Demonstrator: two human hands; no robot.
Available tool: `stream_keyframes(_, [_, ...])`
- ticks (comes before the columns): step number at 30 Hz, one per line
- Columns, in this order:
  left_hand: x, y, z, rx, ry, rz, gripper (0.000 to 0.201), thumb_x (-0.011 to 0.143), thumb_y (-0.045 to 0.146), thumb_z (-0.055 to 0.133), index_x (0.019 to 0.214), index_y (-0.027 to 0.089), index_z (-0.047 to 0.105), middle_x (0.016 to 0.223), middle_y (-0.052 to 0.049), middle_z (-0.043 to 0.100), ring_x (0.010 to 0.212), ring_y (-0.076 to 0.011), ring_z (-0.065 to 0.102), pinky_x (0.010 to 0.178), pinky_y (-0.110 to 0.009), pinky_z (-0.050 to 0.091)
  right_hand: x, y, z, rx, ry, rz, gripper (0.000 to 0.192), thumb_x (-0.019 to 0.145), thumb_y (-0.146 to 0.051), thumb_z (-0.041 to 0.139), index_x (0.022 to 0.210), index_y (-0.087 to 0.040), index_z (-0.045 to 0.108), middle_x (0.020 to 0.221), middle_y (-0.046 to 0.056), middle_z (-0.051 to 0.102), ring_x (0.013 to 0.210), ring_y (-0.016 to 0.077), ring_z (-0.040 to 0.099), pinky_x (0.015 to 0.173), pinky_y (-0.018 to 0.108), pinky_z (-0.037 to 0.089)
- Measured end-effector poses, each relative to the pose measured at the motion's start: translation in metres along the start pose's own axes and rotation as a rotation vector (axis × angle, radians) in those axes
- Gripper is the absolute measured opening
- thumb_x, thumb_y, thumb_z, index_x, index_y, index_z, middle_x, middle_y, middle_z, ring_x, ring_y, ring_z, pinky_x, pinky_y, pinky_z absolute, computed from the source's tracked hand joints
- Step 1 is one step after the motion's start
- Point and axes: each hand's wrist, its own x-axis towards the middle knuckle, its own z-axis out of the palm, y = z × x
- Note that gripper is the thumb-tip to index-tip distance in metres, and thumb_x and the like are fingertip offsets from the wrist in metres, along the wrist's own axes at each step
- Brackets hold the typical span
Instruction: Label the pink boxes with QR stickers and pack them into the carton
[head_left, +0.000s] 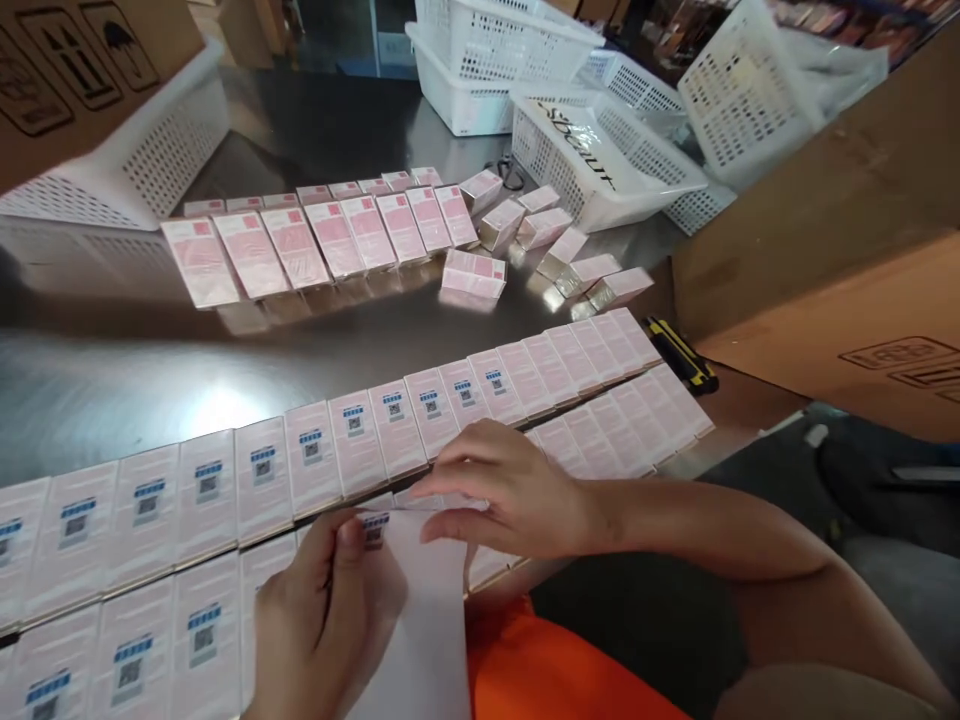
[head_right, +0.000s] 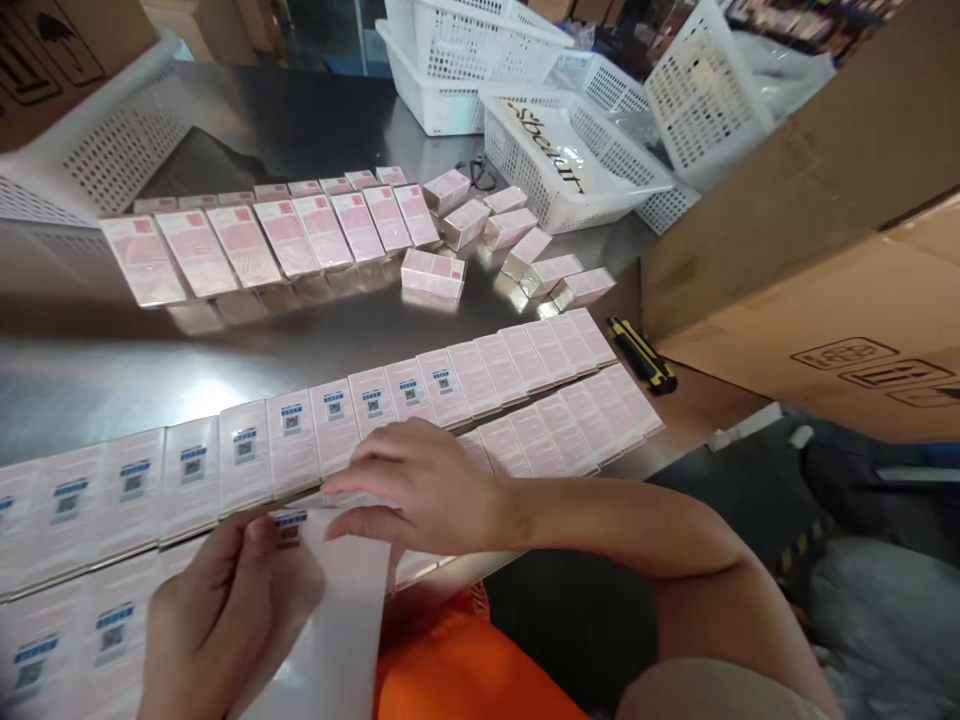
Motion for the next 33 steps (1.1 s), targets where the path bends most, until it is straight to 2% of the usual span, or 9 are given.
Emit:
stream_keyframes(8, [0.0,0.013,-0.004,-0.135,-0.03,-0.047,0.032,0.099,0.04,0.04,0.088,0.023,0.064,0.07,0.001,0.071,0.064,-0.0185,0.062,0.061,-0.026,0.038,0.009,-0.007,0.03,-0.248,0.026,-0.229,0.013,0.098,-0.018,0.059,0.097,-0.018,0.071,0.082,-0.002,0.07,0.073,0.0105,0.058,0.073,0.031,0.036])
stream_keyframes(11, [0.002,0.012,-0.002,-0.219,-0.051,-0.036,0.035,0.101,0.043,0.04,0.089,0.022,0.064,0.074,0.0,0.072,0.064,-0.0175,0.062,0.061,-0.026,0.038,0.011,-0.008,0.033,-0.24,0.017,-0.165,0.014,0.098,-0.018,0.059,0.107,-0.015,0.069,0.085,0.0,0.07,0.075,0.0112,0.059,0.073,0.033,0.036])
stream_keyframes(15, [0.003,0.01,-0.001,-0.227,-0.013,-0.05,0.035,0.101,0.043,0.039,0.088,0.021,0.064,0.068,0.001,0.069,0.057,-0.0156,0.056,0.058,-0.026,0.037,0.011,-0.005,0.036,-0.203,0.061,-0.129,0.011,0.098,-0.021,0.061,0.094,-0.016,0.07,0.078,-0.001,0.067,0.072,0.0104,0.058,0.073,0.033,0.036])
stream_keyframes(20, [0.002,0.011,0.0,-0.232,0.007,-0.111,0.038,0.099,0.047,0.04,0.074,0.022,0.054,0.053,0.005,0.052,0.049,-0.0136,0.042,0.052,-0.026,0.03,0.01,-0.007,0.035,-0.223,0.09,-0.366,0.021,0.096,-0.013,0.055,0.085,-0.019,0.072,0.079,-0.005,0.069,0.072,0.0111,0.058,0.072,0.036,0.04])
stream_keyframes(23, [0.0,0.012,0.0,-0.226,0.023,-0.086,0.035,0.098,0.046,0.041,0.073,0.022,0.051,0.054,0.005,0.05,0.052,-0.014,0.045,0.054,-0.025,0.033,0.011,-0.01,0.016,-0.015,0.014,-0.488,0.022,0.098,-0.015,0.054,0.09,-0.022,0.073,0.086,-0.005,0.072,0.078,0.0102,0.062,0.074,0.033,0.046])
stream_keyframes(25, [-0.001,0.013,0.0,-0.145,0.039,-0.067,0.03,0.098,0.04,0.04,0.078,0.023,0.054,0.054,0.005,0.05,0.052,-0.0145,0.047,0.055,-0.024,0.035,0.013,-0.003,-0.009,0.238,-0.044,-0.337,0.014,0.098,-0.017,0.059,0.094,-0.021,0.072,0.09,-0.003,0.071,0.083,0.0082,0.063,0.077,0.027,0.049])
stream_keyframes(27, [-0.002,0.016,0.0,-0.023,0.06,-0.048,0.026,0.098,0.034,0.038,0.089,0.022,0.06,0.058,0.003,0.057,0.053,-0.0153,0.051,0.058,-0.025,0.037,0.015,0.017,-0.039,0.396,0.005,-0.024,0.006,0.095,-0.02,0.065,0.091,-0.019,0.069,0.091,-0.001,0.069,0.084,0.0075,0.063,0.078,0.022,0.049])
stream_keyframes(30, [-0.003,0.017,0.001,0.071,0.051,-0.017,0.027,0.098,0.032,0.038,0.097,0.022,0.063,0.063,0.001,0.062,0.057,-0.0171,0.055,0.061,-0.025,0.039,0.011,0.07,-0.081,0.401,0.101,0.388,0.015,0.092,-0.03,0.067,0.085,-0.017,0.066,0.086,0.001,0.065,0.078,0.0104,0.059,0.07,0.024,0.045])
stream_keyframes(33, [-0.003,0.014,0.002,0.129,0.047,-0.012,0.029,0.099,0.034,0.038,0.098,0.023,0.064,0.065,-0.002,0.065,0.06,-0.02,0.057,0.062,-0.027,0.04,0.002,0.124,-0.103,0.441,-0.15,0.699,0.029,0.084,-0.044,0.069,0.082,-0.015,0.065,0.071,-0.001,0.061,0.064,0.011,0.053,0.062,0.025,0.04])
